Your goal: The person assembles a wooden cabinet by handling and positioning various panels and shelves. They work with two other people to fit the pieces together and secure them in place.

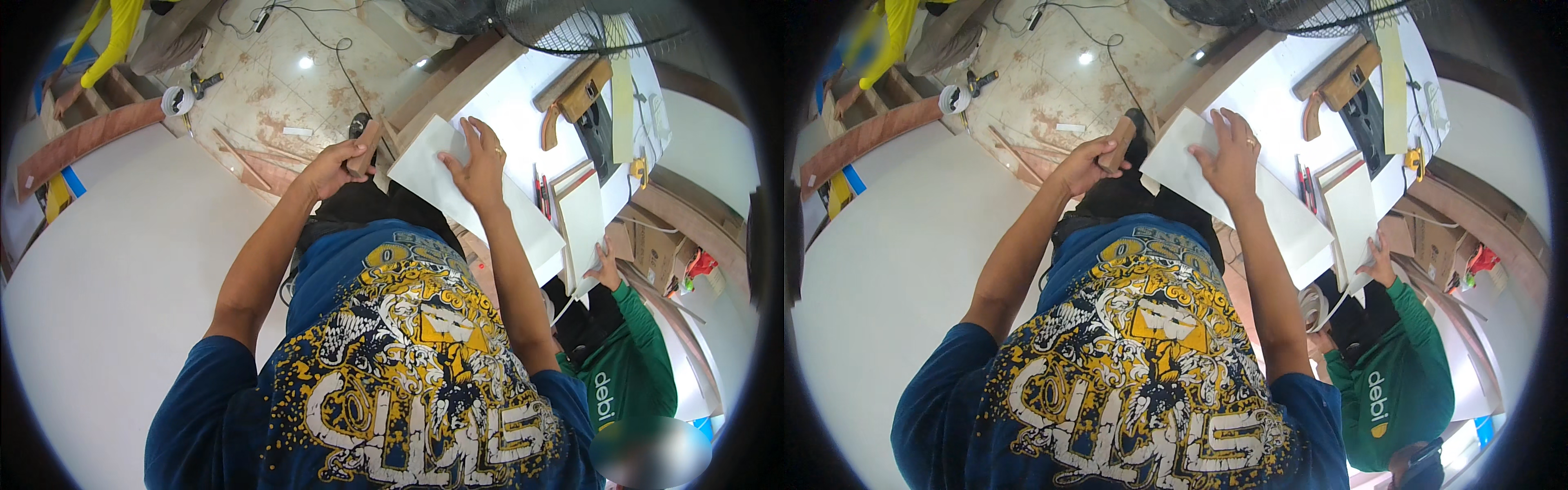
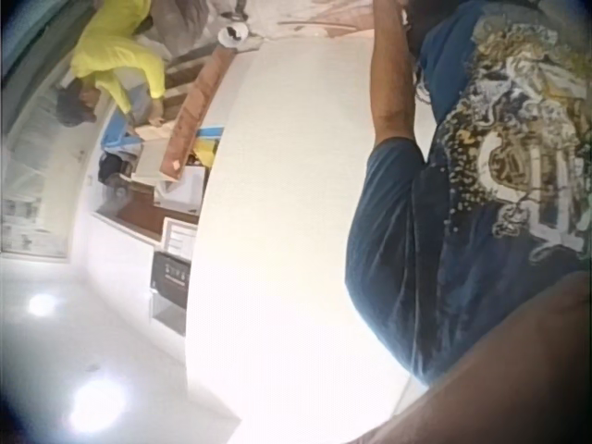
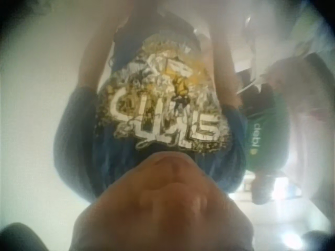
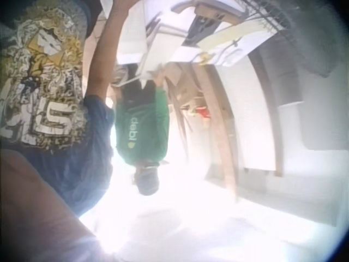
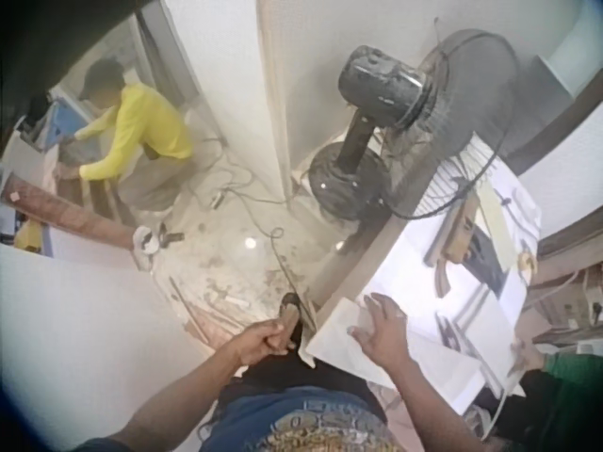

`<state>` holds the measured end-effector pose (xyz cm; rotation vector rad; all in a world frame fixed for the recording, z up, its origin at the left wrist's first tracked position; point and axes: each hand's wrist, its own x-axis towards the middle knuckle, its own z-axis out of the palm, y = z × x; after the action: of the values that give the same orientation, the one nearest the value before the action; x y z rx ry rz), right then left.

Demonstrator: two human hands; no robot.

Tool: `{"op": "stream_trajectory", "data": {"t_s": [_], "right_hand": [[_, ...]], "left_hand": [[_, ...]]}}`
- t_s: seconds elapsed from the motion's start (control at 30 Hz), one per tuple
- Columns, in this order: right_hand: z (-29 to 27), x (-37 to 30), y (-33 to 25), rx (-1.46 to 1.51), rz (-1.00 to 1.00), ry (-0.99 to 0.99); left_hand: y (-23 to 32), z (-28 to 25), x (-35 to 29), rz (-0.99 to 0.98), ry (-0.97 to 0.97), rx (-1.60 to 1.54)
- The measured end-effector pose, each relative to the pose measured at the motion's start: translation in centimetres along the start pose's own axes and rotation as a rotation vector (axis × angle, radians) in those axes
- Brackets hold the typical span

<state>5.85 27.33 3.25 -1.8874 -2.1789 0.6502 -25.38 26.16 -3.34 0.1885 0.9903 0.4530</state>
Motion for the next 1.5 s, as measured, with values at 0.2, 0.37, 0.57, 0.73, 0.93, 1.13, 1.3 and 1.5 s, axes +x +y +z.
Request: {"op": "stream_trajectory", "data": {"t_s": [0.2, 0.37, 0.57, 0.73, 0.93, 1.13, 1.3, 1.5], "right_hand": [[-0.4, -7.8, -3.9, -0.126, -0.007, -0.288], [1.5, -10.1, -1.5, -0.386, -0.032, -0.198], [-8.5, -8.2, -3.6, -0.149, 0.069, -0.298], [-13.4, -7.6, -6.6, -0.069, 0.083, -0.386], [-9.0, -8.3, -5.5, 0.111, 0.066, -0.437], [-7.0, -8.9, -4.7, 0.035, 0.111, -0.462], [-6.0, -9.5, -4.6, 0.049, 0.114, -0.387], [-5.0, -9.6, -4.4, 0.001, 0.135, -0.375]], "left_hand": [[-0.6, 3.1, 0.4, 0.043, -0.103, -0.2], [1.5, 6.5, -1.7, 0.081, -0.05, -0.023], [4.6, 11.4, -5.5, 0.187, -0.149, -0.102], [5.6, 11.5, -7.5, 0.253, -0.026, 0.001], [6.8, 11.0, -11.1, 0.069, 0.103, 0.197], [7.3, 14.7, -12.1, -0.084, 0.173, 0.311], [6.0, 16.2, -10.9, -0.102, 0.258, 0.414], [6.3, 18.0, -10.6, -0.144, 0.399, 0.464]]}}
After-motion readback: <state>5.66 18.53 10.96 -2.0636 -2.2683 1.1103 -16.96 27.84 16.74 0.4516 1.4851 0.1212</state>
